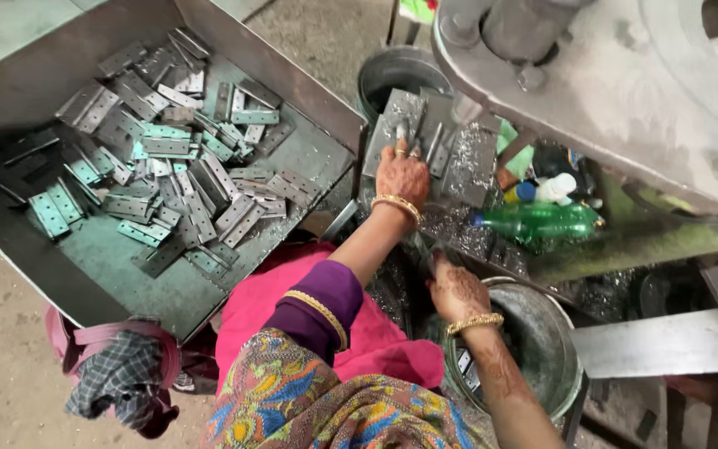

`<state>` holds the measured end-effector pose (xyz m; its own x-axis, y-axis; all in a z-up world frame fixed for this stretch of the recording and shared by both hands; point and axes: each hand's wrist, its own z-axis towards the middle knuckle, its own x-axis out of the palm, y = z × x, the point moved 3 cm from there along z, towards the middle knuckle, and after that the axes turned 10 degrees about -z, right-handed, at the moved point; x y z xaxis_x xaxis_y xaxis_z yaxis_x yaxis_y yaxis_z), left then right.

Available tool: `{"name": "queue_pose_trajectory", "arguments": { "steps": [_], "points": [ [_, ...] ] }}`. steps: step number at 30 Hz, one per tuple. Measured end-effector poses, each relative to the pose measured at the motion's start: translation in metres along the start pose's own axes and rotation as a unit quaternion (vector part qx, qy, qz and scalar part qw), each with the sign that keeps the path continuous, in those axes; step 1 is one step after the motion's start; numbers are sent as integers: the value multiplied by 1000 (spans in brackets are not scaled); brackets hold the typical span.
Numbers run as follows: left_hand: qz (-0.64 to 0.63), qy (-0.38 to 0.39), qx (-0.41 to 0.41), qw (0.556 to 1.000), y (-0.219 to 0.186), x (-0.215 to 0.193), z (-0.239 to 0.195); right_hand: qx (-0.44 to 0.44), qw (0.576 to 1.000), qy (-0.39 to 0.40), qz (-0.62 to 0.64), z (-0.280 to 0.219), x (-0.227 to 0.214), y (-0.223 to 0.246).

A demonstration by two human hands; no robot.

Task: The person places metal hinge components into a machine for drilling and subsequently removes them to drop into a bucket.

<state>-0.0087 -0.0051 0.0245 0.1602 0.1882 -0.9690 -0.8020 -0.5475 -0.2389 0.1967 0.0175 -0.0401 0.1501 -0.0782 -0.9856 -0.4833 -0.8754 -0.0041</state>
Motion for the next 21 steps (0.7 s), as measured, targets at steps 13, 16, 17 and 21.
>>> {"name": "queue_pose_trajectory", "arguments": {
  "steps": [13,16,17,21],
  "points": [
    [40,-21,-12,999,-2,-10,30,20,999,9,-27,9,2,-3],
    [14,-41,-4,999,5,-6,25,120,992,41,23,-39,16,34],
    [-3,-50,-5,999,6,-6,23,129,990,39,41,-42,15,39],
    [30,-1,9,1000,7,-7,27,67,993,96,-8,-13,-5,16]
  ]
}}
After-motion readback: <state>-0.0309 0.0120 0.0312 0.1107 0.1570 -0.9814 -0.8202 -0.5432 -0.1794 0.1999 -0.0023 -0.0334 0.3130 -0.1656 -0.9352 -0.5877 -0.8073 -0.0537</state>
